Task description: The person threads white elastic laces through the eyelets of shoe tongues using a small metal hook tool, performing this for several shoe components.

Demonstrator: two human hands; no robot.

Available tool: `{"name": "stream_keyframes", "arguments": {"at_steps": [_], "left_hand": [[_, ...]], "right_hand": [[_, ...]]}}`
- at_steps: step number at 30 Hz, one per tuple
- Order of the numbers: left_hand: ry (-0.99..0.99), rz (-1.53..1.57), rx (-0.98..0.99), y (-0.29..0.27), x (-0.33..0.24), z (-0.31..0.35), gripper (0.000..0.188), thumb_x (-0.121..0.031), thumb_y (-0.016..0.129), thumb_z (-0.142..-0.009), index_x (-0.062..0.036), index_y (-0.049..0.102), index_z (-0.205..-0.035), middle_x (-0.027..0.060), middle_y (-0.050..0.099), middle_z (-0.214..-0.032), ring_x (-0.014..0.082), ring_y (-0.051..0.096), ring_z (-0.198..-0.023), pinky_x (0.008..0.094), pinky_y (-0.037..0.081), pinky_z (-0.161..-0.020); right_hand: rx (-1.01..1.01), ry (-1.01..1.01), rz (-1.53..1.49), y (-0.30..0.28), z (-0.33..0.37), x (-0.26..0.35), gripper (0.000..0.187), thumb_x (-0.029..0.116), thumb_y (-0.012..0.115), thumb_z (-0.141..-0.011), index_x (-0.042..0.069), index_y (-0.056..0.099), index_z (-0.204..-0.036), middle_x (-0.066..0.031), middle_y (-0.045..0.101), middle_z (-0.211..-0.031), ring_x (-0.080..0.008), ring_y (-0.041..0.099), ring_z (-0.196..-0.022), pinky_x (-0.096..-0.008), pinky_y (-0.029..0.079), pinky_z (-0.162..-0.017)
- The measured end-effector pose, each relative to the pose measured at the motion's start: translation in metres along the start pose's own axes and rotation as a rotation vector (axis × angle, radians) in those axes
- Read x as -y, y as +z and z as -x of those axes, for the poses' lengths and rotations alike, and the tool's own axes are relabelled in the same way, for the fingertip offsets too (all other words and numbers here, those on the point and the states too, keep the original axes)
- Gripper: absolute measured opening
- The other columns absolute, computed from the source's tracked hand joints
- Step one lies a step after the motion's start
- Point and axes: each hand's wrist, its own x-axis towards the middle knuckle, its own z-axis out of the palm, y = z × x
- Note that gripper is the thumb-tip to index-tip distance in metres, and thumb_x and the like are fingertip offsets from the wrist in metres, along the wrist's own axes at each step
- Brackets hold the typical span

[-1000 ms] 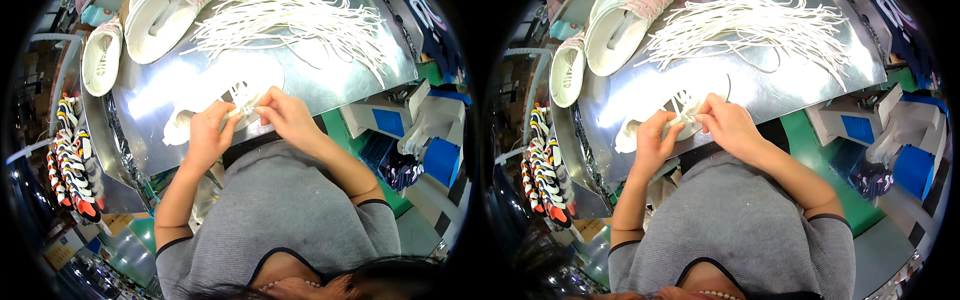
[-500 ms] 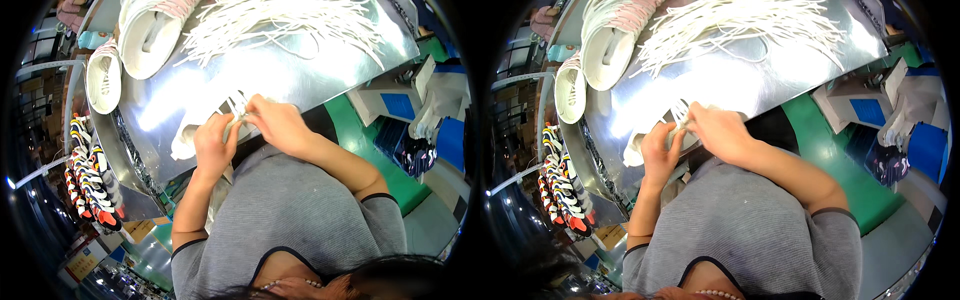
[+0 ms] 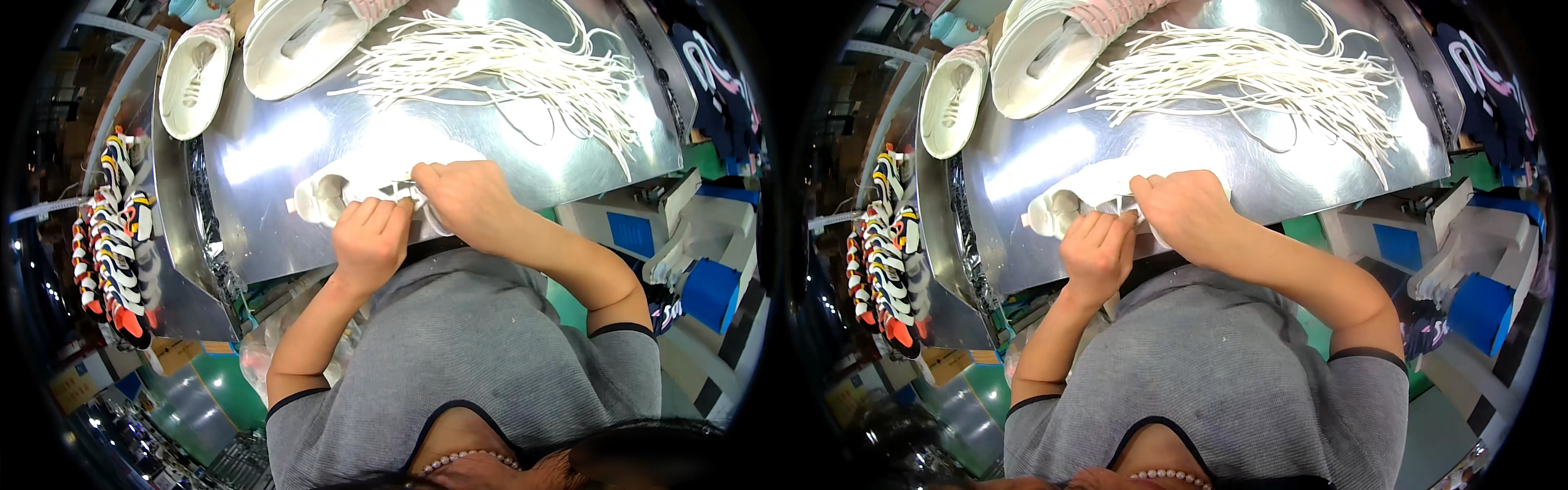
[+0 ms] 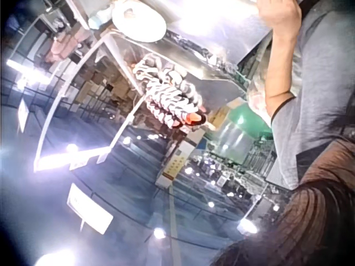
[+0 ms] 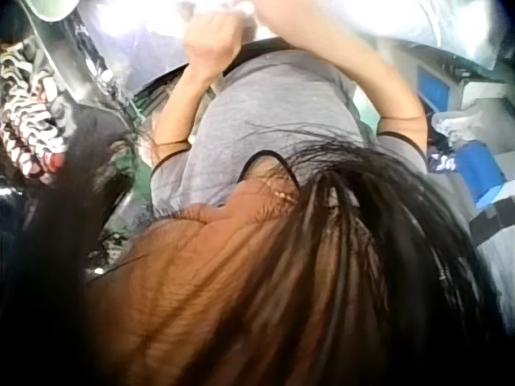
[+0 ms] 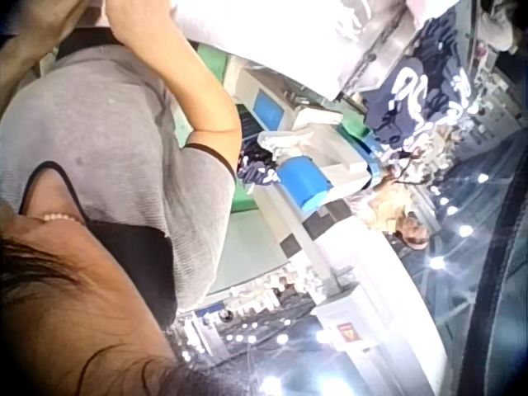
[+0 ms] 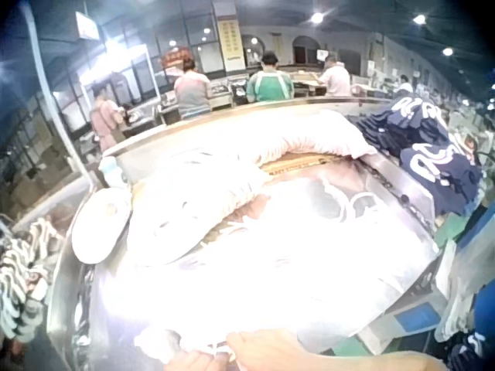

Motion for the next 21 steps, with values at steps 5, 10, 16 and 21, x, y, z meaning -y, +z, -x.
{"name": "stream_keyframes", "arguments": {"at_steps": [5,10,16,21], "left_hand": [[-0.004,0.079,0.023,0.001,0.005,0.004,0.016,-0.002,0.07,-0.072,-0.0042,0.067,-0.087,0.0028,0.049,-0.066,0.0185,0.052,-0.062,0.0328,0.038,-0.055],[-0.005,0.174,0.101,-0.006,0.006,0.0,0.02,0.001,0.073,-0.072,-0.0033,0.066,-0.091,0.0048,0.051,-0.068,0.021,0.052,-0.062,0.0342,0.039,-0.056],[0.016,0.233,0.116,-0.005,0.011,-0.008,0.031,-0.001,0.073,-0.073,-0.0019,0.065,-0.103,0.0071,0.053,-0.074,0.0239,0.054,-0.067,0.0355,0.042,-0.06],[-0.15,0.272,0.067,-0.019,0.004,-0.011,0.042,-0.001,0.077,-0.078,0.0006,0.06,-0.117,0.0147,0.066,-0.091,0.0326,0.064,-0.08,0.0391,0.051,-0.069]], "right_hand": [[0.091,0.189,-0.423,-0.01,-0.021,-0.01,0.015,0.015,0.071,-0.082,0.011,0.069,-0.096,-0.0087,0.073,-0.086,-0.0302,0.07,-0.078,-0.0383,0.054,-0.069],[-0.474,0.022,-0.858,-0.089,-0.047,-0.041,0.013,0.013,0.07,-0.09,0.005,0.074,-0.1,-0.0074,0.075,-0.086,-0.0197,0.074,-0.086,-0.0353,0.059,-0.08],[-0.337,0.163,-0.949,-0.08,-0.026,-0.032,0.017,0.009,0.076,-0.087,0.002,0.074,-0.102,-0.0064,0.074,-0.095,-0.0137,0.07,-0.088,-0.0287,0.057,-0.085],[-0.095,0.396,-1.135,-0.006,-0.016,-0.028,0.012,0.005,0.072,-0.087,0.0,0.071,-0.098,-0.0027,0.07,-0.093,-0.0089,0.063,-0.089,-0.0232,0.05,-0.081]]}}
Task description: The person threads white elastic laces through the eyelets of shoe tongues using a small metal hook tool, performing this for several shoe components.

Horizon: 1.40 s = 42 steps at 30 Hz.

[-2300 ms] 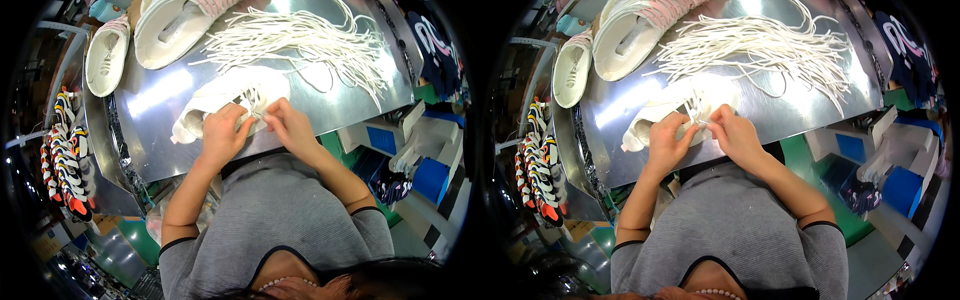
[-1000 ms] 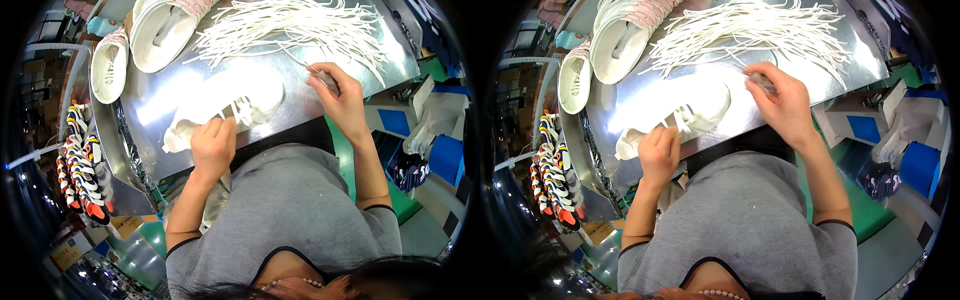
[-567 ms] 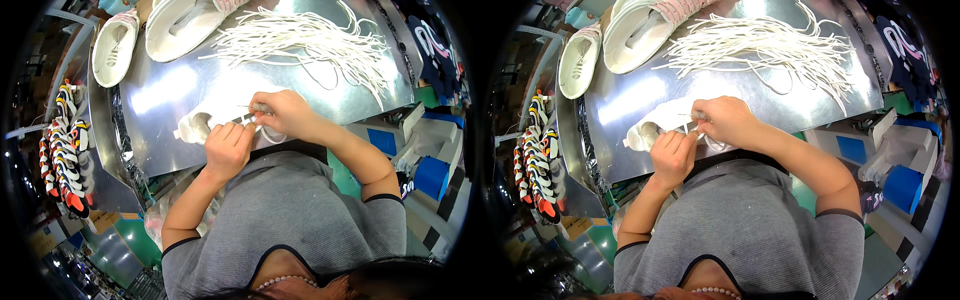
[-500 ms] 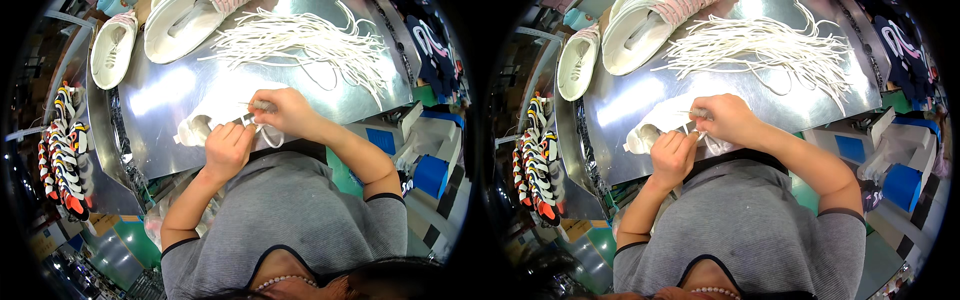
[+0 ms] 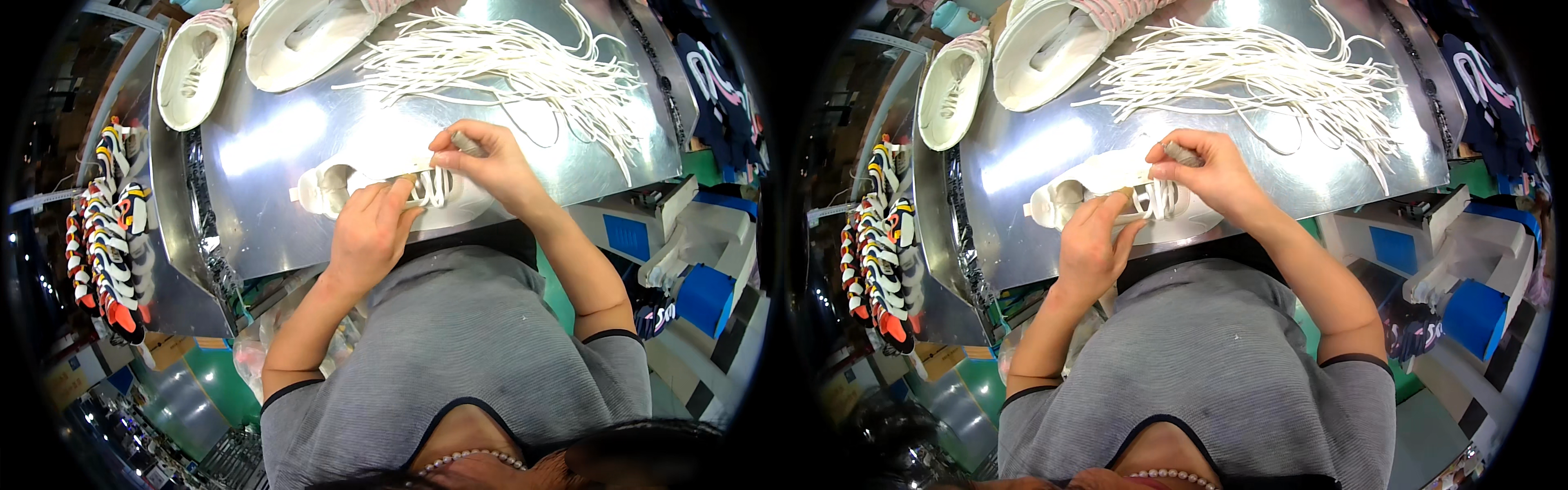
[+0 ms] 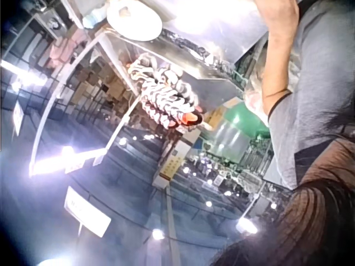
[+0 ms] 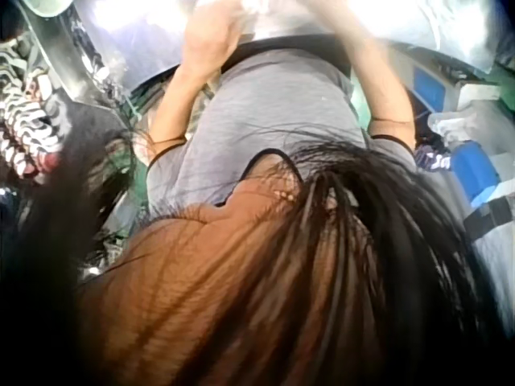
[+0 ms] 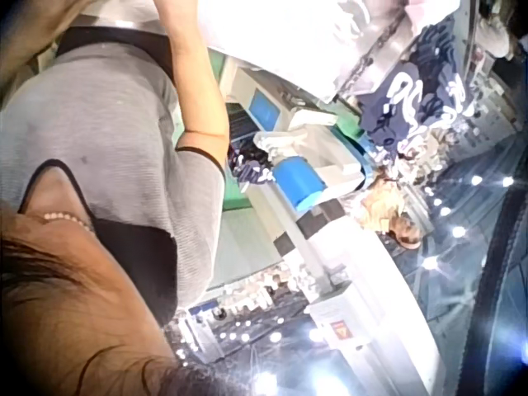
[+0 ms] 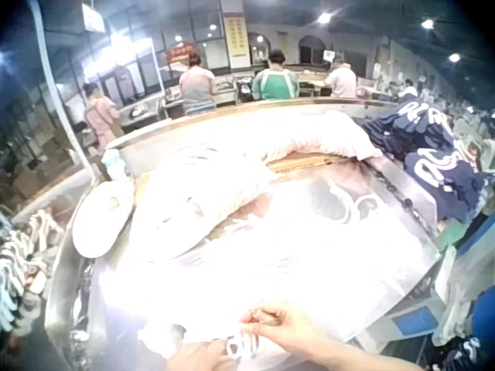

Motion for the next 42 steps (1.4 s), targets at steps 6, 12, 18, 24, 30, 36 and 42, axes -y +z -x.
{"name": "stream_keyframes", "arguments": {"at_steps": [6,12,18,24,30,36,42], "left_hand": [[-0.649,0.179,0.143,-0.013,-0.002,-0.005,0.064,-0.025,0.066,-0.096,0.0051,0.036,-0.143,0.0253,0.069,-0.089,0.0387,0.069,-0.082,0.046,0.052,-0.07],[-0.661,0.12,0.019,0.011,0.002,-0.011,0.047,-0.025,0.073,-0.091,-0.0012,0.058,-0.129,0.0198,0.071,-0.104,0.0306,0.07,-0.088,0.0367,0.053,-0.078],[-0.562,-0.029,-0.122,0.022,0.0,-0.007,0.04,-0.016,0.081,-0.082,-0.0037,0.067,-0.117,0.0135,0.071,-0.111,0.0278,0.062,-0.099,0.0371,0.05,-0.089],[-0.528,-0.041,-0.23,0.031,0.007,0.0,0.039,-0.023,0.082,-0.078,-0.0121,0.071,-0.113,0.0046,0.064,-0.084,0.0231,0.051,-0.076,0.0356,0.041,-0.075],[-0.448,-0.065,-0.262,0.032,0.008,0.001,0.04,-0.022,0.082,-0.077,-0.0104,0.07,-0.113,0.0043,0.063,-0.084,0.0225,0.051,-0.075,0.0351,0.041,-0.074],[-0.48,-0.028,-0.199,0.027,0.005,0.006,0.037,-0.018,0.08,-0.08,-0.0095,0.069,-0.114,0.0049,0.066,-0.087,0.0216,0.054,-0.077,0.0342,0.04,-0.075],[-0.505,0.173,-0.312,0.035,0.009,0.01,0.033,-0.013,0.075,-0.085,-0.0082,0.069,-0.116,0.0055,0.068,-0.092,0.0211,0.054,-0.077,0.0341,0.042,-0.077]], "right_hand": [[0.03,0.036,0.214,0.02,-0.011,-0.007,0.011,0.011,0.072,-0.086,0.005,0.072,-0.096,-0.0034,0.07,-0.086,-0.0115,0.063,-0.078,-0.0288,0.049,-0.071],[-0.031,-0.225,0.363,0.021,-0.018,-0.029,0.018,0.017,0.071,-0.088,0.005,0.07,-0.101,-0.01,0.069,-0.085,-0.023,0.065,-0.074,-0.0344,0.05,-0.072],[-0.044,0.007,0.383,0.01,0.015,0.005,0.022,0.018,0.064,-0.096,0.004,0.058,-0.111,-0.0127,0.069,-0.085,-0.0261,0.068,-0.077,-0.0355,0.052,-0.07],[-0.046,-0.154,0.552,0.005,0.025,0.002,0.017,0.019,0.065,-0.095,0.003,0.058,-0.101,-0.0133,0.069,-0.078,-0.0318,0.067,-0.071,-0.0392,0.05,-0.063],[-0.029,-0.207,0.711,0.007,0.021,0.005,0.014,0.019,0.066,-0.092,0.005,0.061,-0.094,-0.0105,0.067,-0.072,-0.0323,0.066,-0.068,-0.0424,0.048,-0.059],[0.063,-0.312,0.869,0.006,0.013,0.008,0.014,0.021,0.067,-0.09,0.008,0.061,-0.09,-0.0097,0.067,-0.072,-0.0328,0.066,-0.068,-0.0438,0.047,-0.057],[0.118,-0.329,1.043,0.014,0.015,0.012,0.011,0.016,0.068,-0.088,0.008,0.063,-0.094,-0.01,0.065,-0.073,-0.031,0.065,-0.066,-0.0402,0.048,-0.057]]}}
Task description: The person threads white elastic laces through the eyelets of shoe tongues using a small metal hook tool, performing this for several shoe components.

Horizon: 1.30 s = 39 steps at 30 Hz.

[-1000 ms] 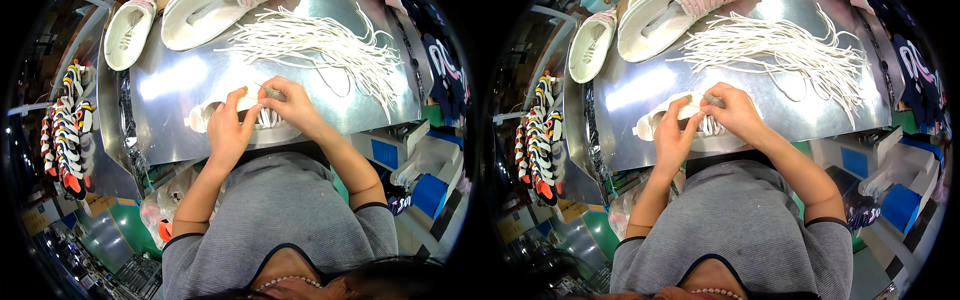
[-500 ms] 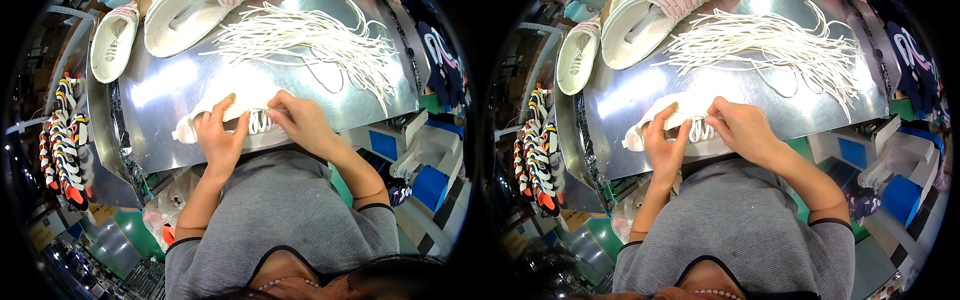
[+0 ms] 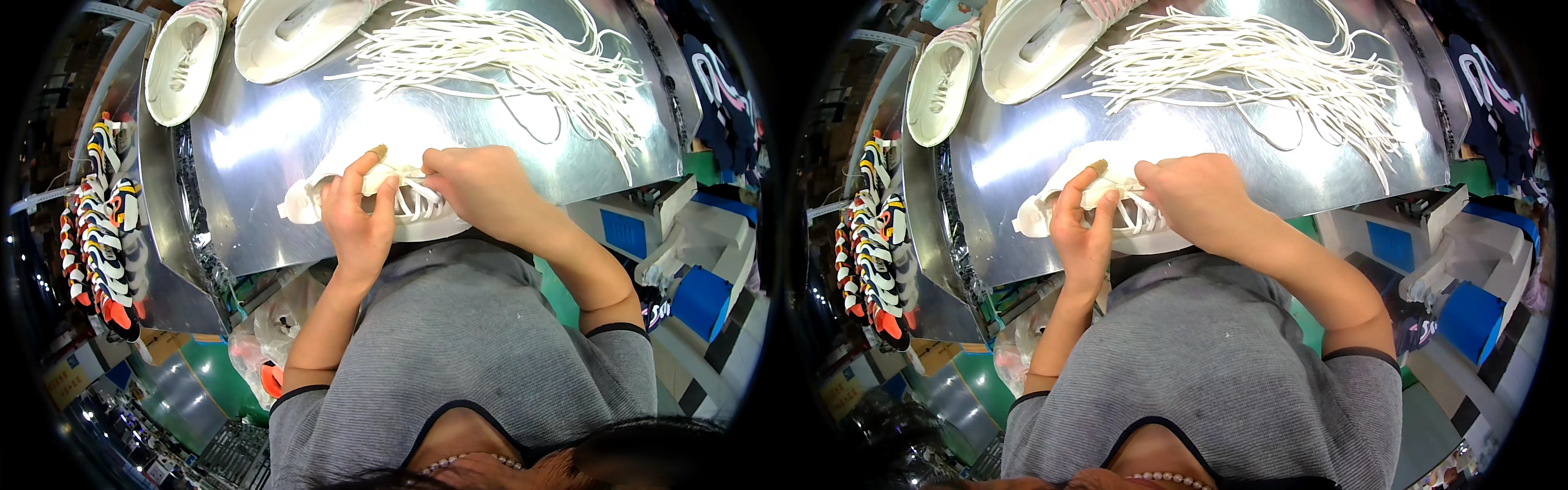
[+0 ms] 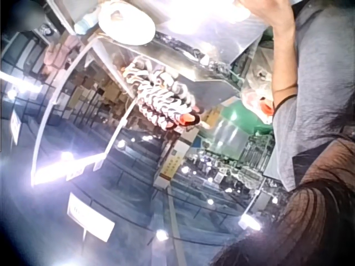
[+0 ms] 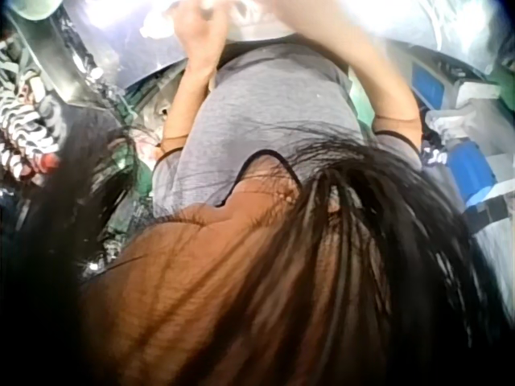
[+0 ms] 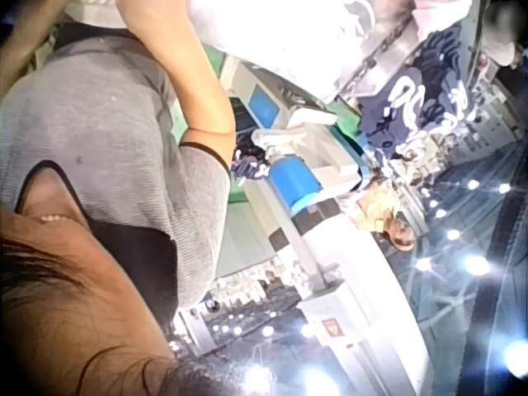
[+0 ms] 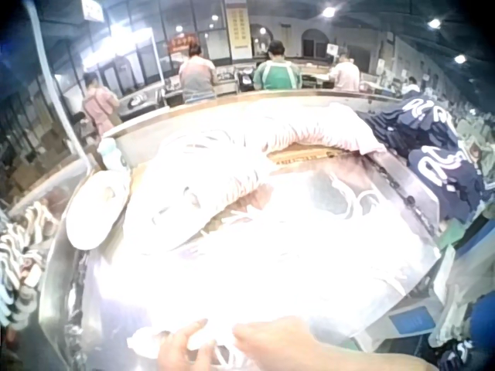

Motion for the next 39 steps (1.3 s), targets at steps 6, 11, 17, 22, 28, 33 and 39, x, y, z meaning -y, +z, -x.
{"name": "stream_keyframes", "arguments": {"at_steps": [6,11,17,22,28,33,39], "left_hand": [[-0.08,0.098,0.017,0.005,-0.021,-0.003,0.028,-0.009,0.067,-0.092,-0.0048,0.068,-0.12,0.0063,0.065,-0.088,0.0207,0.055,-0.078,0.0326,0.046,-0.073],[-0.248,0.327,0.104,-0.004,-0.006,-0.007,0.041,-0.009,0.067,-0.091,-0.0042,0.058,-0.131,0.014,0.061,-0.126,0.0212,0.058,-0.097,0.0326,0.051,-0.081],[-0.023,-0.138,-0.014,0.014,-0.013,-0.01,0.06,-0.004,0.077,-0.082,0.0018,0.05,-0.135,0.0154,0.055,-0.13,0.0227,0.06,-0.11,0.0329,0.051,-0.094],[-0.179,0.079,0.004,0.02,-0.011,-0.02,0.06,-0.008,0.077,-0.08,0.001,0.049,-0.132,0.0139,0.059,-0.128,0.0243,0.06,-0.111,0.0378,0.044,-0.095],[-0.395,0.414,0.245,0.001,-0.019,-0.033,0.058,0.004,0.073,-0.083,0.0007,0.045,-0.133,0.0151,0.054,-0.128,0.019,0.062,-0.109,0.0287,0.054,-0.088],[-0.47,0.464,0.3,0.003,-0.024,-0.034,0.054,0.003,0.072,-0.086,0.0001,0.047,-0.133,0.0132,0.061,-0.12,0.017,0.063,-0.106,0.0296,0.054,-0.088],[-0.522,0.445,0.429,-0.003,-0.029,-0.04,0.053,-0.002,0.075,-0.086,-0.0008,0.048,-0.132,0.0118,0.062,-0.119,0.0153,0.063,-0.103,0.0287,0.053,-0.086]], "right_hand": [[-0.071,0.009,0.125,0.033,-0.015,0.005,0.014,0.016,0.066,-0.089,0.006,0.063,-0.099,-0.0114,0.066,-0.073,-0.029,0.066,-0.066,-0.0382,0.049,-0.057],[-0.075,0.185,-0.199,-0.021,0.001,-0.018,0.019,0.019,0.067,-0.092,0.005,0.065,-0.105,-0.0122,0.07,-0.077,-0.0258,0.068,-0.067,-0.0347,0.051,-0.059],[-0.362,0.359,-0.689,0.033,0.003,-0.028,0.011,0.013,0.069,-0.091,0.005,0.068,-0.099,-0.0021,0.064,-0.069,-0.0066,0.053,-0.058,-0.0232,0.043,-0.056],[-0.551,0.367,-0.909,0.044,0.003,-0.028,0.013,0.008,0.071,-0.087,0.007,0.069,-0.101,-0.0014,0.064,-0.07,-0.0067,0.054,-0.056,-0.0232,0.043,-0.053],[-0.499,-0.289,-0.131,0.028,0.008,-0.031,0.032,0.002,0.07,-0.071,0.015,0.073,-0.099,0.0007,0.06,-0.068,-0.0156,0.057,-0.054,-0.0285,0.044,-0.047],[-0.48,-0.273,0.046,0.034,0.0,-0.026,0.026,0.009,0.069,-0.073,0.016,0.072,-0.098,0.0037,0.055,-0.064,-0.0139,0.058,-0.054,-0.0288,0.043,-0.045],[-0.546,-0.298,0.072,0.042,0.001,-0.034,0.029,0.009,0.073,-0.072,0.016,0.071,-0.1,0.0037,0.058,-0.067,-0.0138,0.059,-0.055,-0.0295,0.043,-0.045]]}}
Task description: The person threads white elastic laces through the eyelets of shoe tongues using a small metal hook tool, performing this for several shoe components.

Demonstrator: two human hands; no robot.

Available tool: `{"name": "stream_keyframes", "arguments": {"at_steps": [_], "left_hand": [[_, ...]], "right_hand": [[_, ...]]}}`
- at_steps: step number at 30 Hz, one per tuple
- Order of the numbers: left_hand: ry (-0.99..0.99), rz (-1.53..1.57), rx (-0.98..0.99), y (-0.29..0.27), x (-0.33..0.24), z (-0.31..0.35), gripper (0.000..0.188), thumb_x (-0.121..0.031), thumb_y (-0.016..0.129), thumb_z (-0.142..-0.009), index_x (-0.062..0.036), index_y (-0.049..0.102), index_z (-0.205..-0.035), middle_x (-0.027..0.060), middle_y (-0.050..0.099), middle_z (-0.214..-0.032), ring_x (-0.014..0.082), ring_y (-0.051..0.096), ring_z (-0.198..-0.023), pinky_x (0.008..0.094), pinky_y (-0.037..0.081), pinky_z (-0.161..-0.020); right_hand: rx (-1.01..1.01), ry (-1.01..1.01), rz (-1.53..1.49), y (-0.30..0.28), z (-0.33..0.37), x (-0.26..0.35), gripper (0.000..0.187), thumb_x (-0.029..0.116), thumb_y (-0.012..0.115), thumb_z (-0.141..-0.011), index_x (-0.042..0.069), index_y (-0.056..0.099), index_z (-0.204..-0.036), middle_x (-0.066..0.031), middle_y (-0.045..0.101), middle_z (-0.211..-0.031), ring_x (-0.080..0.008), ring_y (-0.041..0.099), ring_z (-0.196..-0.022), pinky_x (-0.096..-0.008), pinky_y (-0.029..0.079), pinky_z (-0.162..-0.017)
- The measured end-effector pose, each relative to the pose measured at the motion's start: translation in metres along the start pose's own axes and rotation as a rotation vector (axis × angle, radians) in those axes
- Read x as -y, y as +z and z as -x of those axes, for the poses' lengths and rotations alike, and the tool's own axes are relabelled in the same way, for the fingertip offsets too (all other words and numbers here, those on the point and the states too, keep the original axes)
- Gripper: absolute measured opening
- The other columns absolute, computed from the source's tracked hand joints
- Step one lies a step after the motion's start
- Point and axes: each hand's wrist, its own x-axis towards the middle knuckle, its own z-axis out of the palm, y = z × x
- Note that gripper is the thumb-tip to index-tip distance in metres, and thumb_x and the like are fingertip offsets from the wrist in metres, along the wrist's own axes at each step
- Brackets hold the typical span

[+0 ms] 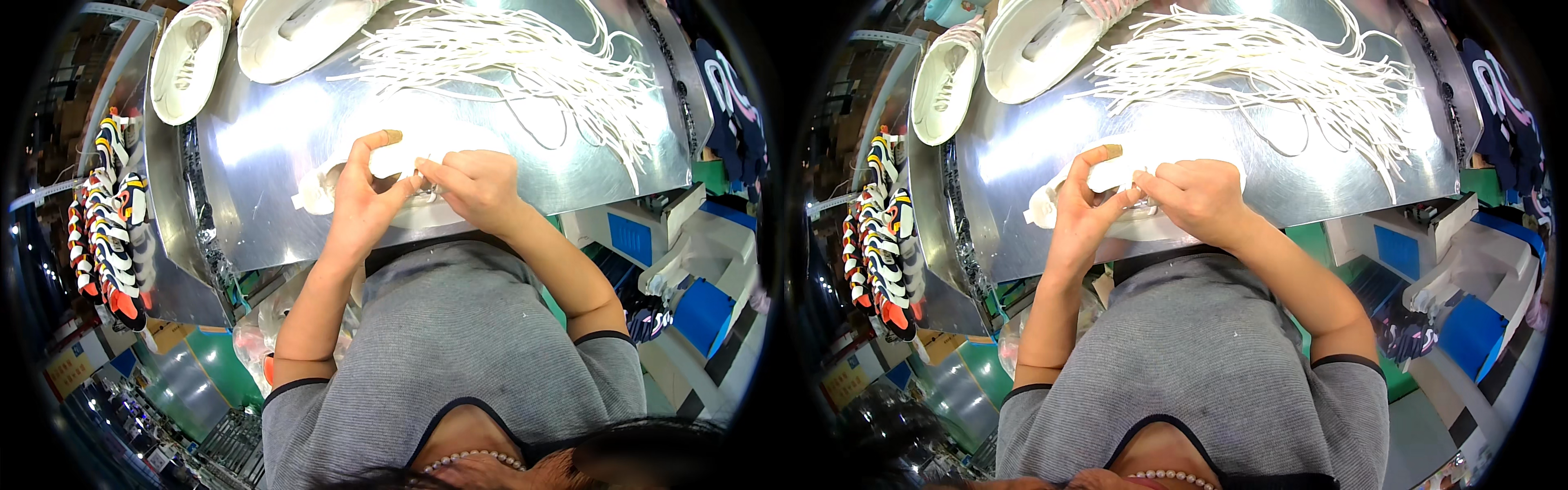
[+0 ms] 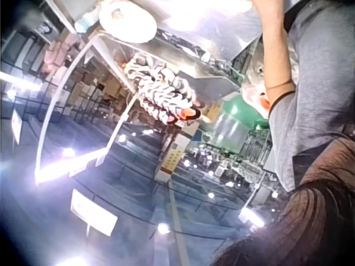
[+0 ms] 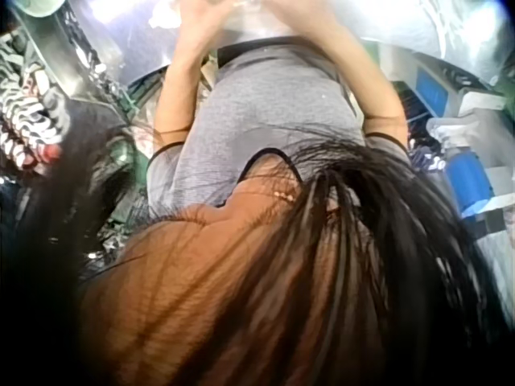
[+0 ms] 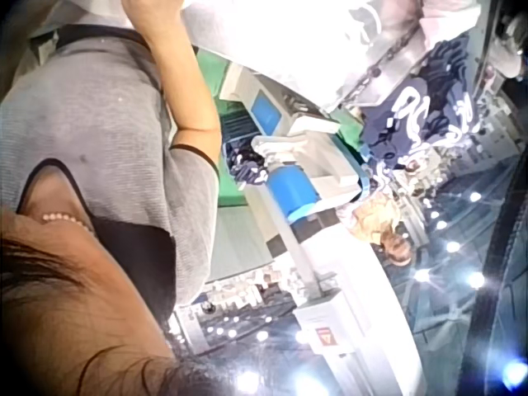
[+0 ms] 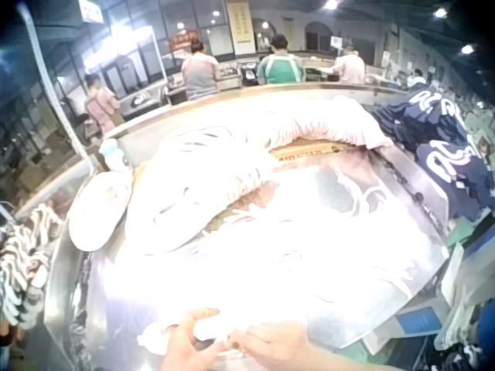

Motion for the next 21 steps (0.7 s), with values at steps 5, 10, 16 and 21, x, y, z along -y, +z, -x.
{"name": "stream_keyframes", "arguments": {"at_steps": [5,10,16,21], "left_hand": [[0.055,0.083,0.038,-0.006,0.008,0.0,0.048,-0.007,0.068,-0.092,0.0002,0.046,-0.134,0.012,0.061,-0.117,0.0133,0.063,-0.093,0.0276,0.053,-0.082],[0.028,0.15,0.085,-0.003,0.001,-0.007,0.044,-0.008,0.062,-0.096,0.0012,0.044,-0.135,0.0119,0.064,-0.105,0.0129,0.064,-0.086,0.0282,0.053,-0.082],[0.027,0.059,0.083,0.0,0.006,-0.012,0.043,-0.009,0.06,-0.098,-0.0019,0.044,-0.137,0.0115,0.067,-0.102,0.0134,0.064,-0.09,0.0284,0.051,-0.083],[0.11,-0.152,0.185,-0.017,0.002,0.002,0.051,-0.013,0.059,-0.101,-0.0054,0.038,-0.146,0.0131,0.054,-0.14,0.0208,0.06,-0.123,0.0293,0.046,-0.101]], "right_hand": [[-0.013,0.201,-0.343,0.0,0.003,0.002,0.03,0.009,0.076,-0.071,0.016,0.073,-0.1,0.0031,0.062,-0.068,-0.0138,0.059,-0.053,-0.028,0.042,-0.046],[0.124,0.028,-0.784,-0.049,0.006,0.044,0.036,0.003,0.075,-0.069,0.016,0.074,-0.103,0.0028,0.062,-0.064,-0.0142,0.056,-0.051,-0.0273,0.043,-0.048],[-0.06,-0.087,-0.231,-0.017,0.01,0.023,0.034,0.003,0.071,-0.069,0.009,0.073,-0.103,0.0021,0.06,-0.066,-0.0137,0.057,-0.053,-0.028,0.042,-0.046],[-0.013,-0.089,-0.059,0.008,0.027,0.003,0.043,0.004,0.069,-0.072,0.009,0.071,-0.115,0.002,0.061,-0.068,-0.0154,0.058,-0.054,-0.0284,0.044,-0.047]]}}
